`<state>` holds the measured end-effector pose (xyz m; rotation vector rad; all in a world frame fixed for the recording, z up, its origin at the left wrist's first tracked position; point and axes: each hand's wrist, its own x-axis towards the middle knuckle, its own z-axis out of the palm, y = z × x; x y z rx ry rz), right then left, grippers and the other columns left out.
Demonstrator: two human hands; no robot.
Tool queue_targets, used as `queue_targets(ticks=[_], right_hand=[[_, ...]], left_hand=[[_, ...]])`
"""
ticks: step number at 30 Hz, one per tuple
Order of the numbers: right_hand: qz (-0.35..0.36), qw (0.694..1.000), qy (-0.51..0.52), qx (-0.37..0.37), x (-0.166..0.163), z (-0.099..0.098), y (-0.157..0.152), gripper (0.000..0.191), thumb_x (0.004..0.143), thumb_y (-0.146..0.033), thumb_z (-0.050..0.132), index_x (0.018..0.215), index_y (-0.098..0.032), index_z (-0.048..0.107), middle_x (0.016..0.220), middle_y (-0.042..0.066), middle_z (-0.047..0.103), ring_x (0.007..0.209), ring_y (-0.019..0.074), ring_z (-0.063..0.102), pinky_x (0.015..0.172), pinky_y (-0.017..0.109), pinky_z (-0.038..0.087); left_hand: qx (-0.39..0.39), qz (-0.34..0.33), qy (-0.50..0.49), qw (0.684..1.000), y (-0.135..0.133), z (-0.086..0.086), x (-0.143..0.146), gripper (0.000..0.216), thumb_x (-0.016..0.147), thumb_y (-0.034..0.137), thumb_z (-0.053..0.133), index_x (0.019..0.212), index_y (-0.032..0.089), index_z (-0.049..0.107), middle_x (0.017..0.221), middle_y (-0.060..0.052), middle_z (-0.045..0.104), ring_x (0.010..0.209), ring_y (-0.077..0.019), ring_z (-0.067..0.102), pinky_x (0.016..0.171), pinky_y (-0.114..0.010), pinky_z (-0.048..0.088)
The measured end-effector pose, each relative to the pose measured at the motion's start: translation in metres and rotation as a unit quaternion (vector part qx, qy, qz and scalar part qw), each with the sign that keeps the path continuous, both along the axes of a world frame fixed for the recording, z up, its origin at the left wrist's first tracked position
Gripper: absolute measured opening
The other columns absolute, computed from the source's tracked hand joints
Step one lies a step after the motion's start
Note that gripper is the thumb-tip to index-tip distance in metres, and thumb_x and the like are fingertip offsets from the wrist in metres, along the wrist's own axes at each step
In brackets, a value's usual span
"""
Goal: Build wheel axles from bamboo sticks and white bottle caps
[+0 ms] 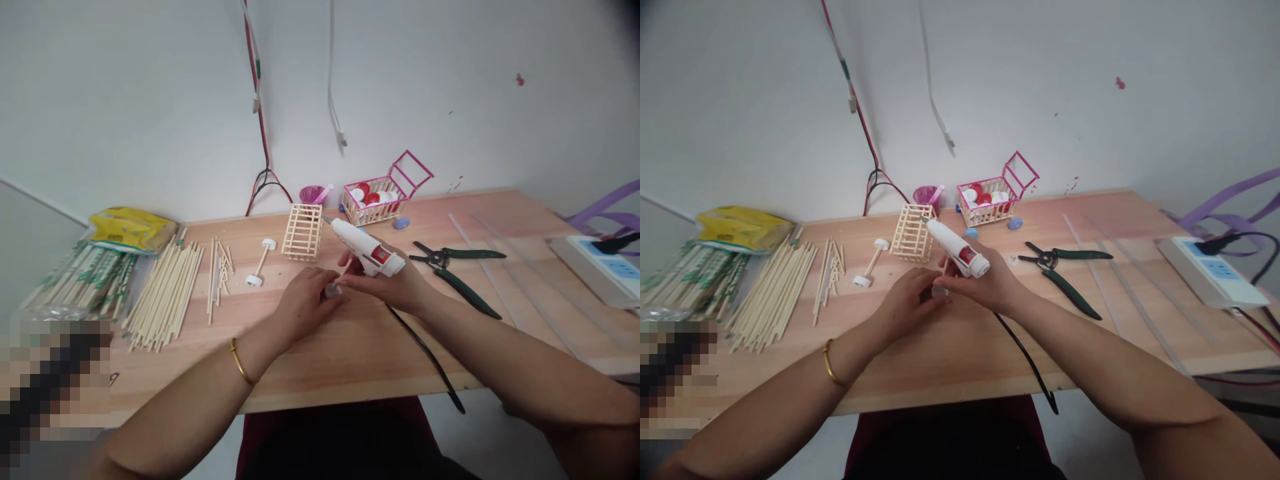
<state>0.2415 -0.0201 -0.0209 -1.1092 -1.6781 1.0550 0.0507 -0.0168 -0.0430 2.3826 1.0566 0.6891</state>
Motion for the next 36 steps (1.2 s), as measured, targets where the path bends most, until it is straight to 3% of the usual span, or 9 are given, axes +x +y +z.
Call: queue_targets(ticks=[4,8,14,18,21,25,30,33,36], right_hand=[[0.018,1.0,0.002,-0.01,-0.003,0.0,-0.002,0.039,0.067,-0.036,0.077,0.097,-0.019,0.058,0.078,0.001,0.066,0.071,0.0171,0.064,0.066,0.031,0.052],[0.018,0.999,-0.042,0.017,-0.004,0.008,-0.004,0.043,0.069,-0.038,0.075,0.103,-0.019,0.057,0.076,0.001,0.065,0.069,0.0166,0.062,0.064,0.03,0.049],[-0.092,0.964,-0.236,0.079,0.034,0.031,0.003,0.026,0.073,-0.041,0.07,0.084,-0.021,0.058,0.072,0.002,0.06,0.064,0.0178,0.056,0.057,0.03,0.041],[-0.037,0.939,-0.336,0.064,0.061,0.027,0.009,0.02,0.072,-0.031,0.068,0.085,-0.023,0.055,0.071,0.001,0.06,0.06,0.0181,0.054,0.052,0.029,0.037],[0.011,0.931,-0.363,0.029,0.062,0.018,0.007,0.017,0.075,-0.025,0.063,0.089,-0.022,0.055,0.078,0.003,0.063,0.063,0.0184,0.056,0.053,0.029,0.038],[0.078,0.924,-0.371,0.045,0.048,0.008,0.005,0.021,0.076,-0.021,0.061,0.096,-0.021,0.057,0.094,0.007,0.064,0.079,0.0216,0.059,0.064,0.031,0.042],[0.113,0.89,-0.434,0.085,0.045,0.003,0.015,0.029,0.076,-0.012,0.056,0.105,-0.018,0.059,0.111,0.012,0.059,0.106,0.028,0.053,0.085,0.039,0.042],[0.125,0.888,-0.437,0.071,0.052,0.004,0.02,0.03,0.077,-0.017,0.058,0.106,-0.019,0.06,0.114,0.012,0.058,0.106,0.0272,0.054,0.088,0.039,0.043],[0.113,0.897,-0.421,0.074,0.057,0.01,0.018,0.045,0.071,-0.029,0.069,0.114,-0.022,0.058,0.116,0.011,0.058,0.108,0.0289,0.053,0.09,0.041,0.043]], left_hand=[[0.002,0.003,-0.05,0.999,0.001,-0.001,0.001,0.021,0.089,0.031,0.051,0.095,0.017,0.065,0.089,-0.008,0.067,0.087,-0.0195,0.059,0.079,-0.034,0.046],[0.011,0.006,-0.072,0.997,0.003,-0.003,0.002,0.017,0.088,0.027,0.052,0.082,0.017,0.065,0.082,-0.006,0.066,0.082,-0.0178,0.058,0.075,-0.032,0.046],[0.002,0.011,-0.063,0.998,0.002,-0.002,0.002,0.013,0.086,0.024,0.055,0.079,0.016,0.064,0.079,-0.006,0.064,0.082,-0.0175,0.058,0.076,-0.031,0.046],[-0.003,0.009,-0.064,0.998,0.001,-0.001,0.0,0.013,0.086,0.023,0.055,0.077,0.016,0.062,0.079,-0.006,0.065,0.081,-0.0173,0.059,0.076,-0.032,0.047],[-0.008,0.01,-0.066,0.998,0.001,0.0,-0.001,0.013,0.086,0.022,0.055,0.077,0.016,0.062,0.08,-0.006,0.065,0.08,-0.0173,0.058,0.076,-0.032,0.047],[-0.014,0.009,-0.06,0.998,0.001,0.001,-0.001,0.013,0.086,0.022,0.055,0.078,0.015,0.063,0.08,-0.006,0.064,0.08,-0.0172,0.058,0.075,-0.032,0.046],[-0.018,0.0,-0.056,0.998,0.001,0.0,-0.001,0.014,0.087,0.022,0.054,0.078,0.015,0.063,0.081,-0.006,0.065,0.081,-0.0173,0.058,0.077,-0.032,0.045],[-0.016,-0.003,-0.053,0.998,0.001,-0.001,-0.002,0.014,0.087,0.023,0.054,0.081,0.016,0.064,0.082,-0.006,0.065,0.081,-0.0178,0.058,0.077,-0.032,0.045],[-0.01,-0.002,-0.056,0.998,0.001,-0.003,-0.003,0.013,0.086,0.023,0.055,0.084,0.015,0.065,0.084,-0.007,0.066,0.083,-0.0183,0.058,0.078,-0.032,0.045]])
